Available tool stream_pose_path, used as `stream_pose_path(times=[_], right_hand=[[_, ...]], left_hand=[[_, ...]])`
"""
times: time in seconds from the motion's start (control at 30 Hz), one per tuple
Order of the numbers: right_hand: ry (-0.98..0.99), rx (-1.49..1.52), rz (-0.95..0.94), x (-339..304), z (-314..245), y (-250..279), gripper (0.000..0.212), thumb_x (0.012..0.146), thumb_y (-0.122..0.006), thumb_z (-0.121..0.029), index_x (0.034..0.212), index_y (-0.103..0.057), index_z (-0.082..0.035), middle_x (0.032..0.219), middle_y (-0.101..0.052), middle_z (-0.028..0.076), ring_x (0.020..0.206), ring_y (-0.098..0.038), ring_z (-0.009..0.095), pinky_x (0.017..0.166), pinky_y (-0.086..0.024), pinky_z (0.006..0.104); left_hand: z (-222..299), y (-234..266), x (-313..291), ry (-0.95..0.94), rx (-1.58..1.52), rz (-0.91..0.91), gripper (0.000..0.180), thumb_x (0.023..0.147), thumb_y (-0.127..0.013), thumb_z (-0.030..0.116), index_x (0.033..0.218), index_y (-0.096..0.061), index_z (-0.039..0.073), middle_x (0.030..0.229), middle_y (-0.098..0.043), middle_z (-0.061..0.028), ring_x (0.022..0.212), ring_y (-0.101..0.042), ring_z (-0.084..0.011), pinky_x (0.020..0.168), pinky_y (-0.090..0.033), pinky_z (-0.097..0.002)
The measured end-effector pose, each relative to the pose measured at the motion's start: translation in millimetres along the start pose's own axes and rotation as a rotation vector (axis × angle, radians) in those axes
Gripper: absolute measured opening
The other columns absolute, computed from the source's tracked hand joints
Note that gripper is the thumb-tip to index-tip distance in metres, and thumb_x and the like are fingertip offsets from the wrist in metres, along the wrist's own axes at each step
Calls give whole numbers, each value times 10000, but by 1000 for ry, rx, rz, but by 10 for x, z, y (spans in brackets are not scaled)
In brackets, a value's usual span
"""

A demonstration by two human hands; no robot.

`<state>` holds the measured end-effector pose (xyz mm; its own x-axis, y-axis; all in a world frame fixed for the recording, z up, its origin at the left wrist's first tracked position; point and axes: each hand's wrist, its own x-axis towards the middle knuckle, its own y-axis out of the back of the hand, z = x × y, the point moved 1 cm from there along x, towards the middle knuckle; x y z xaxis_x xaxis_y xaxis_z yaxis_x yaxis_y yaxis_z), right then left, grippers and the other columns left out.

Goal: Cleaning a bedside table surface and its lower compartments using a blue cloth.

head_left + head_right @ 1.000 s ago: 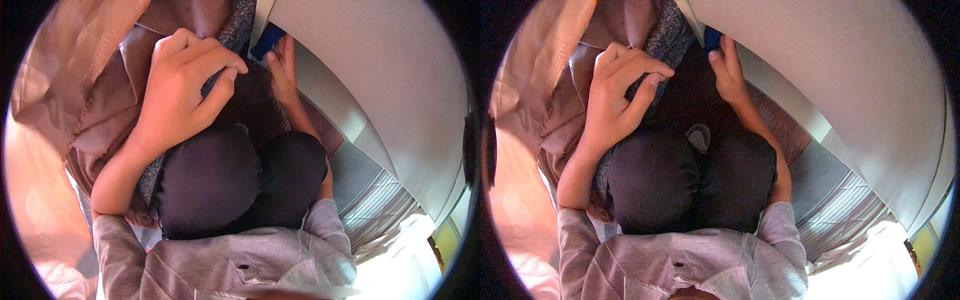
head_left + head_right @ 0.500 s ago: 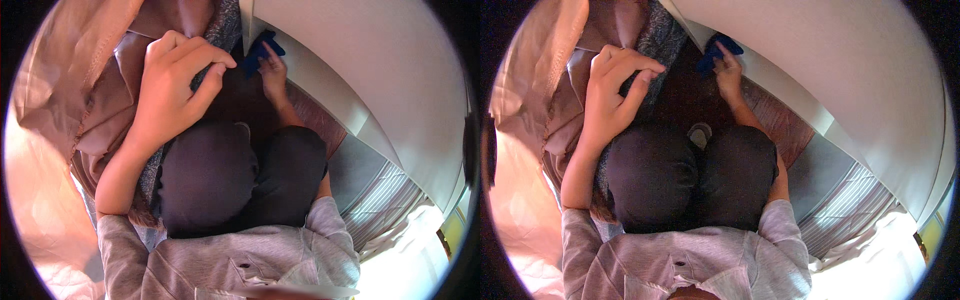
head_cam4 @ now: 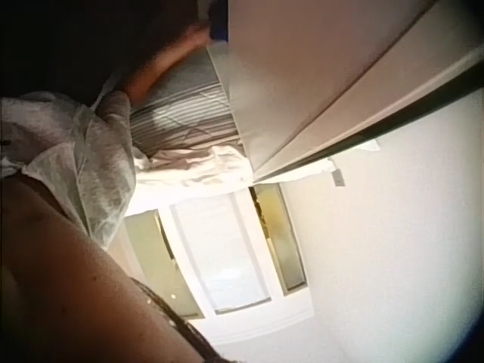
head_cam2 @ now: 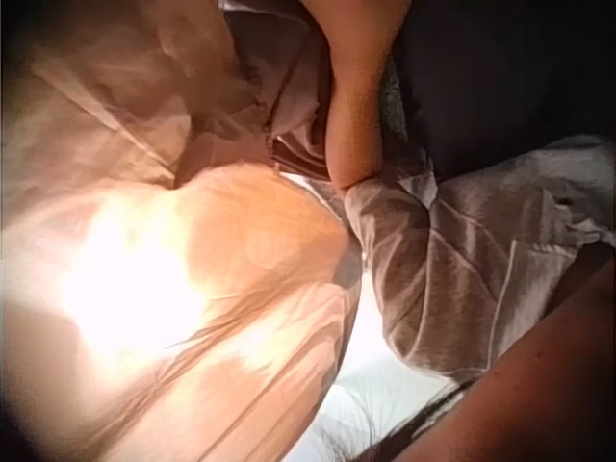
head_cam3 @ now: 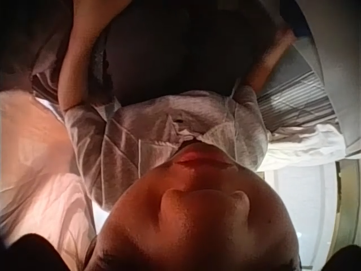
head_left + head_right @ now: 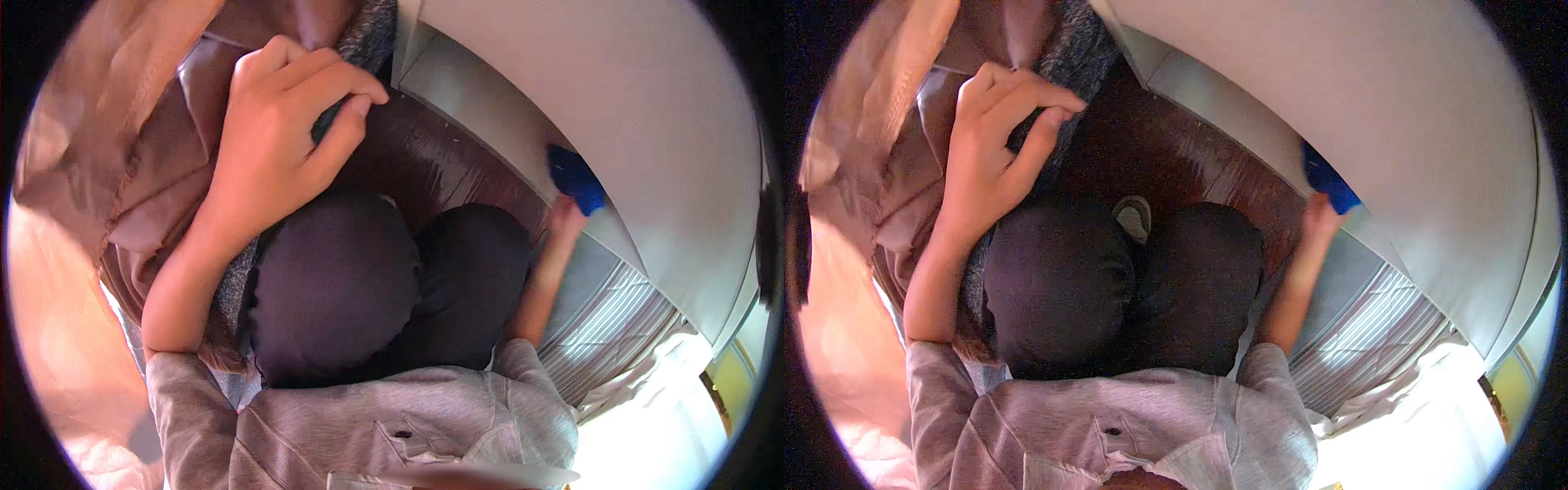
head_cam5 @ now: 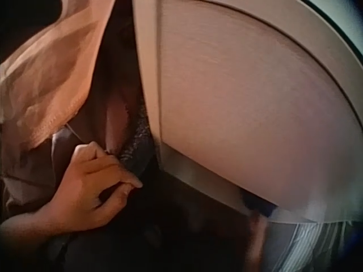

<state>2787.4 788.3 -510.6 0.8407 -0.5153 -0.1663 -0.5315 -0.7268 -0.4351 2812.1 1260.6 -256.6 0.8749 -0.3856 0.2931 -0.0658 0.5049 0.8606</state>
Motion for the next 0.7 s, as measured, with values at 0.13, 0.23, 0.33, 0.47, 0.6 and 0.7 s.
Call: stream_pose_path(times=[0.13,0.23,0.33,0.47,0.6,0.7], right_hand=[[778,-1711,177,382,-772,206,327,935,-628,-221,1184,-662,-12,1208,-678,201,1031,-683,352,874,-547,469],[1053,-1844,131,413,-898,289,309,930,-618,-255,1118,-696,-22,1164,-690,192,995,-674,396,845,-538,501],[1042,-2089,52,411,-943,354,294,942,-592,-264,1093,-713,-43,1158,-695,143,1044,-657,378,908,-509,496],[724,-2578,-152,162,-832,383,285,948,-554,-274,1082,-731,-95,1221,-664,94,1185,-599,312,1060,-408,515],[488,-2651,-575,85,-787,395,267,940,-517,-262,1067,-747,-214,1278,-598,52,1310,-497,248,1165,-219,615],[317,-2679,-457,294,-769,322,291,946,-511,-241,1092,-729,-117,1304,-618,109,1254,-554,276,1088,-378,515]], left_hand=[[5,-7,-16,-1,-27,21,112,849,-644,89,931,-720,85,890,-678,-52,853,-545,-256,823,-404,-363],[-1,0,-44,6,-42,44,114,843,-652,90,936,-718,88,897,-675,-54,852,-547,-262,818,-404,-367],[-27,4,-59,-6,-41,55,113,836,-659,84,935,-715,88,894,-671,-59,855,-549,-269,818,-406,-371],[-24,-9,-50,-12,-62,71,117,831,-661,72,934,-715,85,896,-672,-61,858,-552,-276,820,-410,-377],[-5,9,-35,-35,-75,65,130,833,-657,58,946,-717,78,895,-673,-62,857,-552,-275,820,-412,-376],[-17,19,-53,-28,-99,65,129,838,-653,51,947,-718,74,887,-671,-66,853,-552,-272,818,-413,-373]])
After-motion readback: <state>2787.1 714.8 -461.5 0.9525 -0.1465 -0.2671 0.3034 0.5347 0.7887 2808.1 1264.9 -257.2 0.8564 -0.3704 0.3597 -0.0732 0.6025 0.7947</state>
